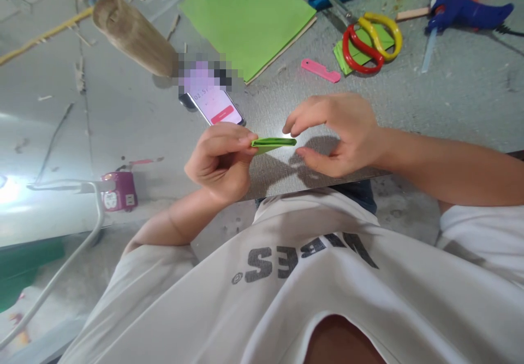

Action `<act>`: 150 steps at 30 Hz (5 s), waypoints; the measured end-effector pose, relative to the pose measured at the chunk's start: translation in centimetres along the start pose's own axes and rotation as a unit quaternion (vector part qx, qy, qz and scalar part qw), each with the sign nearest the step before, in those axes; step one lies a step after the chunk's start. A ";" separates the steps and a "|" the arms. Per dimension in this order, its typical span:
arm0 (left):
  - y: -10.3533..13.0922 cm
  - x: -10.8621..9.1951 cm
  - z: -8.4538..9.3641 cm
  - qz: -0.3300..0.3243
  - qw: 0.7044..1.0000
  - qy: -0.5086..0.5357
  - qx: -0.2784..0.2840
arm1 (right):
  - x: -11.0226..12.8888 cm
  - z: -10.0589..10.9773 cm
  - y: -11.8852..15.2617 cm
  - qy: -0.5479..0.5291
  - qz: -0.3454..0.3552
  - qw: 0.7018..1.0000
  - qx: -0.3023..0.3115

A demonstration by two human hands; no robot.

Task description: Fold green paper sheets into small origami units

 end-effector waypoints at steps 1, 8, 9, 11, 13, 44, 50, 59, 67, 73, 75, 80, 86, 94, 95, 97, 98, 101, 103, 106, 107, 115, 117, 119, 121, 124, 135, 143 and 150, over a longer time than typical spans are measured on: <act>0.0 0.1 0.0 -0.002 1.000 0.006 -0.004 | 0.0 -0.1 0.0 0.001 0.002 1.000 -0.005; 0.0 0.4 -0.2 -0.019 0.999 -0.009 -0.028 | -0.3 -1.2 0.2 -0.037 -0.061 0.997 0.033; 0.0 0.5 -0.2 -0.013 1.000 -0.010 -0.025 | -0.3 -1.2 0.2 -0.042 -0.059 0.997 0.038; 0.2 0.6 -0.1 -0.007 1.000 -0.006 -0.016 | -0.3 -1.3 0.1 -0.049 -0.049 0.997 0.041; 0.4 0.8 0.1 0.000 1.000 -0.003 -0.005 | -0.3 -1.4 0.0 -0.054 -0.039 0.997 0.038; 0.7 0.1 -0.5 0.036 0.999 -0.011 -0.017 | -1.0 -1.0 0.4 -0.060 -0.058 0.997 0.000; 1.6 0.9 0.0 0.074 0.995 0.040 0.055 | -0.8 -0.9 0.3 -0.042 -0.050 0.997 -0.031; -0.1 -0.2 -0.3 0.100 0.972 0.059 0.207 | -2.3 -1.6 -0.2 -0.316 -0.114 0.940 -0.051; 3.3 2.3 -0.9 0.183 0.951 0.039 0.248 | -1.2 -4.0 0.4 -0.284 -0.171 0.942 -0.052; 1.9 1.7 -0.4 0.182 0.940 0.048 0.285 | 0.1 -2.4 0.1 -0.223 -0.091 0.963 -0.119; 1.3 1.4 -0.3 0.158 0.949 0.050 0.267 | 0.3 -1.1 -0.1 -0.175 -0.021 0.980 -0.095; 1.1 1.2 -0.7 0.118 0.960 0.082 0.239 | -0.1 0.5 0.0 -0.052 0.089 0.994 -0.018; 1.2 0.6 -0.9 0.108 0.956 0.095 0.255 | -0.9 0.2 0.8 -0.019 0.091 0.996 -0.002; 0.4 -0.2 -0.2 0.059 0.963 0.019 0.262 | -0.8 1.2 0.8 0.081 0.123 0.989 0.013; 0.3 -0.2 -0.1 0.052 0.962 0.008 0.268 | -0.8 1.3 0.6 0.090 0.139 0.986 -0.004; 0.2 -0.4 -0.1 0.038 0.961 -0.005 0.274 | -0.7 1.5 0.3 0.095 0.150 0.983 -0.035; 0.2 -0.4 -0.1 0.033 0.961 -0.009 0.274 | -0.6 1.5 0.1 0.091 0.149 0.984 -0.043; 0.0 -0.4 -0.2 0.024 0.964 -0.013 0.264 | -0.5 1.4 -0.2 0.077 0.105 0.991 -0.020; 0.0 -0.3 -0.2 0.018 0.965 -0.018 0.262 | -0.5 1.0 -0.3 0.060 0.054 0.997 0.011; 0.1 -0.2 -0.3 0.010 0.963 -0.025 0.268 | -0.5 0.6 -0.1 0.027 0.011 0.999 0.023; 0.1 -0.2 -0.3 0.011 0.962 -0.026 0.272 | -0.4 0.5 -0.1 0.022 0.011 1.000 0.018; 0.5 -0.2 -0.2 0.026 0.959 -0.025 0.282 | 0.7 0.8 -0.6 0.077 0.032 0.996 -0.043; 0.5 -0.2 -0.1 0.026 0.958 -0.019 0.286 | 0.8 0.6 -0.8 0.066 0.034 0.996 -0.056; 0.5 -0.2 -0.1 0.031 0.955 -0.007 0.295 | 0.7 0.3 -0.8 0.045 0.025 0.997 -0.059; 0.6 -0.1 -0.1 0.043 0.951 0.004 0.306 | 0.6 0.0 -0.7 0.027 0.016 0.998 -0.061; 0.7 0.2 0.0 0.050 0.946 0.013 0.319 | 0.5 -0.1 -0.6 0.017 0.015 0.998 -0.058; 0.6 -0.1 0.3 0.002 0.961 -0.016 0.275 | 0.5 -0.8 -0.3 -0.018 -0.019 0.999 -0.033; 0.9 -0.9 0.5 0.009 0.961 -0.100 0.257 | 0.4 -0.7 -0.1 0.017 0.023 0.999 -0.020; 1.3 -1.0 0.3 0.008 0.956 -0.100 0.274 | 0.9 -1.0 0.2 0.027 -0.067 0.997 0.018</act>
Point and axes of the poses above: each hand's wrist, its own y-axis away from the middle knuckle, its own z-axis out of the back of the hand, x = y × z, the point moved 2 cm from there along -y, towards the middle knuckle, and after that the axes turned 7 degrees about -y, right-handed, at the moved point
